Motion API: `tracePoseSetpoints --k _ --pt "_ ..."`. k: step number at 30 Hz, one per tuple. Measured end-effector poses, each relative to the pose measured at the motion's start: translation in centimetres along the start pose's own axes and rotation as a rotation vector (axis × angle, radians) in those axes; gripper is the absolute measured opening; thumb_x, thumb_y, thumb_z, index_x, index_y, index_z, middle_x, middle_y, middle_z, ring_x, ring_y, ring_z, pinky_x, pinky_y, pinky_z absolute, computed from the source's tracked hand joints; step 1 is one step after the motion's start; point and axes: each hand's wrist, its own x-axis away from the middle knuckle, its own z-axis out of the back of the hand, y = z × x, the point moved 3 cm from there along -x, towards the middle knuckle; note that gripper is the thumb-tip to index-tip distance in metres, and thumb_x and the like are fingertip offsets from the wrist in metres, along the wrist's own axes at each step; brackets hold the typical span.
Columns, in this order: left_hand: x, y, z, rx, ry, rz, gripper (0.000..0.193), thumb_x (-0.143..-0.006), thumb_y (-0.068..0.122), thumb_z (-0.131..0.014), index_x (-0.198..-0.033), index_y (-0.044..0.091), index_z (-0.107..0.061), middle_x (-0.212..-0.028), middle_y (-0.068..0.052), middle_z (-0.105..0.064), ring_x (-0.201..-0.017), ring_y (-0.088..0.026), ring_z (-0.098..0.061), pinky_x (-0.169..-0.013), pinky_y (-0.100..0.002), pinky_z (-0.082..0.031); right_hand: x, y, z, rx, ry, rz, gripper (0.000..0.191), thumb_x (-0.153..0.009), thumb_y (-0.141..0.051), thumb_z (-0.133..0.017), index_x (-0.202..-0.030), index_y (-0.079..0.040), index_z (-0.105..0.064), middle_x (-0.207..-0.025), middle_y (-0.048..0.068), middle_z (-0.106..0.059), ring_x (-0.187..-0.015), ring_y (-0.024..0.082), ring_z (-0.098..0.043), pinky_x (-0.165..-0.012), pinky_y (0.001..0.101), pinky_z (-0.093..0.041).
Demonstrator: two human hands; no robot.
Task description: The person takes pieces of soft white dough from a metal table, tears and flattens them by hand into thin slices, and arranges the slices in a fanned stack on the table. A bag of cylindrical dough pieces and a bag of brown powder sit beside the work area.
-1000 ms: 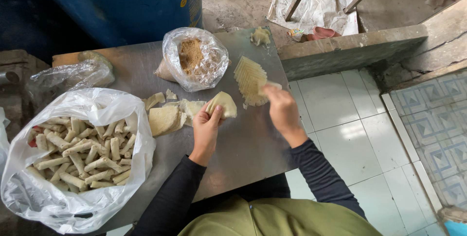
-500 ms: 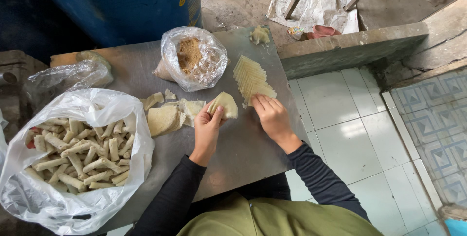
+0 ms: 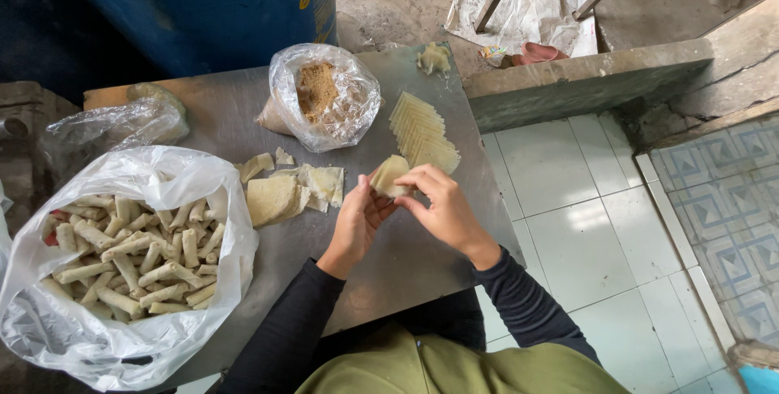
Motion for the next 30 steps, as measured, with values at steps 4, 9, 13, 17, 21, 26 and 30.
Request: tracePoseSetpoints --k 4,9,13,17,21,26,30 --pt "0.0 0.1 -0.4 -0.201 -0.074 -0.058 0.064 -0.097 0.016 -0.062 -0.154 0.001 -0.039 -0.146 -0.008 -0.055 -0.130 -0.015 -0.057 -0.111 -0.033 -0.047 -0.4 1.9 -0.5 -0.313 -0.004 -0.204 0.011 -0.095 -0.004 -0.072 -0.106 -0.002 -0.074 -0.101 0.004 -0.072 -0.088 0.012 -0.068 -0.079 0.0262 -0.055" --pt "-0.1 0.1 -0.4 -0.363 0.008 -0.122 0.058 -0.097 0.003 -0.068 -0.151 -0.003 -0.047 -0.133 -0.011 -0.065 -0.113 -0.013 -0.064 -0.097 -0.030 -0.053 0.0 3.1 -1.3 -0.480 -0.036 -0.348 0.007 -0.099 -0.005 -0.068 -0.105 -0.001 -0.068 -0.095 0.001 -0.069 -0.084 0.006 -0.062 -0.077 0.0231 -0.053" --pt "-0.1 -0.3 0.0 -0.318 0.039 -0.115 0.052 -0.097 0.001 -0.065 -0.147 -0.003 -0.050 -0.126 -0.008 -0.069 -0.108 -0.012 -0.068 -0.094 -0.031 -0.058 0.6 2.9 -2.1 -0.346 0.006 -0.280 0.005 -0.097 -0.005 -0.068 -0.101 -0.002 -0.066 -0.095 0.001 -0.063 -0.079 0.008 -0.059 -0.072 0.0246 -0.051" --pt "-0.4 -0.4 0.7 -0.302 0.147 -0.122 0.044 -0.100 0.008 -0.061 -0.143 -0.003 -0.057 -0.122 -0.008 -0.071 -0.103 -0.012 -0.071 -0.091 -0.032 -0.061 1.0 4.7 -2.8 -0.666 0.073 -0.400 0.007 -0.103 -0.007 -0.061 -0.108 -0.003 -0.063 -0.100 0.002 -0.063 -0.090 0.009 -0.059 -0.081 0.0254 -0.051" --pt "-0.4 0.2 1.2 -0.152 0.171 -0.113 0.038 -0.103 0.008 -0.061 -0.139 -0.003 -0.060 -0.120 -0.008 -0.071 -0.101 -0.012 -0.069 -0.091 -0.031 -0.059 1.1 8.2 -1.5 -1.344 0.229 -0.661 0.014 -0.101 -0.011 -0.052 -0.113 -0.007 -0.059 -0.108 0.006 -0.068 -0.097 0.017 -0.066 -0.089 0.0325 -0.055" --pt "-0.6 0.6 1.3 -0.046 0.218 -0.141 0.037 -0.101 0.009 -0.061 -0.136 0.000 -0.061 -0.120 -0.004 -0.072 -0.101 -0.010 -0.069 -0.087 -0.027 -0.058 0.0 10.4 3.2 -0.741 0.489 -0.377 0.020 -0.108 -0.003 -0.050 -0.121 -0.002 -0.065 -0.110 0.009 -0.073 -0.099 0.019 -0.068 -0.095 0.0350 -0.055" --pt "-0.9 0.6 1.6 -0.032 0.242 -0.182 0.037 -0.102 0.008 -0.062 -0.138 0.001 -0.061 -0.118 -0.003 -0.071 -0.097 -0.008 -0.068 -0.082 -0.026 -0.056 0.6 7.9 3.2 0.340 0.294 0.060 0.031 -0.095 0.008 -0.052 -0.115 -0.002 -0.073 -0.115 0.014 -0.076 -0.107 0.029 -0.074 -0.095 0.0369 -0.058"
